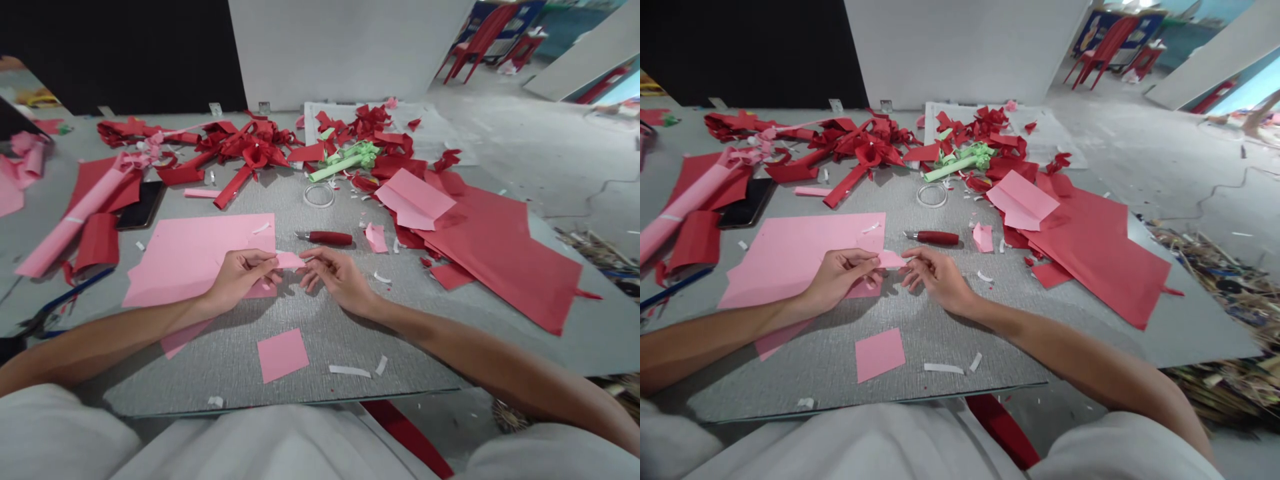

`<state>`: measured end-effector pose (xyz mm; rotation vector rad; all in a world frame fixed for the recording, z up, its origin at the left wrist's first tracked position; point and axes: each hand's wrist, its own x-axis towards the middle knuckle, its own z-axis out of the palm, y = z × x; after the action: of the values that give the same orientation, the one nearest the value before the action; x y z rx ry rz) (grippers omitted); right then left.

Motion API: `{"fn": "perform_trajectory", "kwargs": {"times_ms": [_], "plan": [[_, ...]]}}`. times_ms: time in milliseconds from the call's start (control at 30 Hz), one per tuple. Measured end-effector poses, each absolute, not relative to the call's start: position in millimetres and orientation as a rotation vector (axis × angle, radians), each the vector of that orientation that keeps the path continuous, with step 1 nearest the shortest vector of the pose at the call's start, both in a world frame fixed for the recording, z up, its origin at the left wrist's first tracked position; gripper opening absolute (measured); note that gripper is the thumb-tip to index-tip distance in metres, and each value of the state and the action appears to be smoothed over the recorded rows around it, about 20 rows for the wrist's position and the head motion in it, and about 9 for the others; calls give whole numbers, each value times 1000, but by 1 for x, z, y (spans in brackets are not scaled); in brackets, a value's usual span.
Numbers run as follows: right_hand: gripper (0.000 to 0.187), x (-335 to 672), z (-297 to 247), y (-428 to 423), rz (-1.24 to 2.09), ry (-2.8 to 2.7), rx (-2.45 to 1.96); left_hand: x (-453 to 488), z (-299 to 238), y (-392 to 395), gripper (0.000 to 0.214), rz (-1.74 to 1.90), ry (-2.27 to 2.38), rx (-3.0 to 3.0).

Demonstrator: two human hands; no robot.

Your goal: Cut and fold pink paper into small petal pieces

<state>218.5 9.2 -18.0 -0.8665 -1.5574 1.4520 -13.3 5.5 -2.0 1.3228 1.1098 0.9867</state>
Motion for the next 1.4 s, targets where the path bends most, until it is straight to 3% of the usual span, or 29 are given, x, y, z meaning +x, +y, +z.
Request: {"fn": "perform_trajectory", "kwargs": {"times_ms": [433, 733, 1400], "plan": [[36, 216, -15, 6, 1354, -1538, -833, -13, 4, 7, 52, 958, 1005, 1406], [35, 220, -17, 8, 1263, -1630, -862, -11, 6, 5, 42, 968, 937, 1404], [41, 220, -16, 17, 1544, -1303, -817, -12, 1, 0, 29, 1052, 1044, 1546]]}}
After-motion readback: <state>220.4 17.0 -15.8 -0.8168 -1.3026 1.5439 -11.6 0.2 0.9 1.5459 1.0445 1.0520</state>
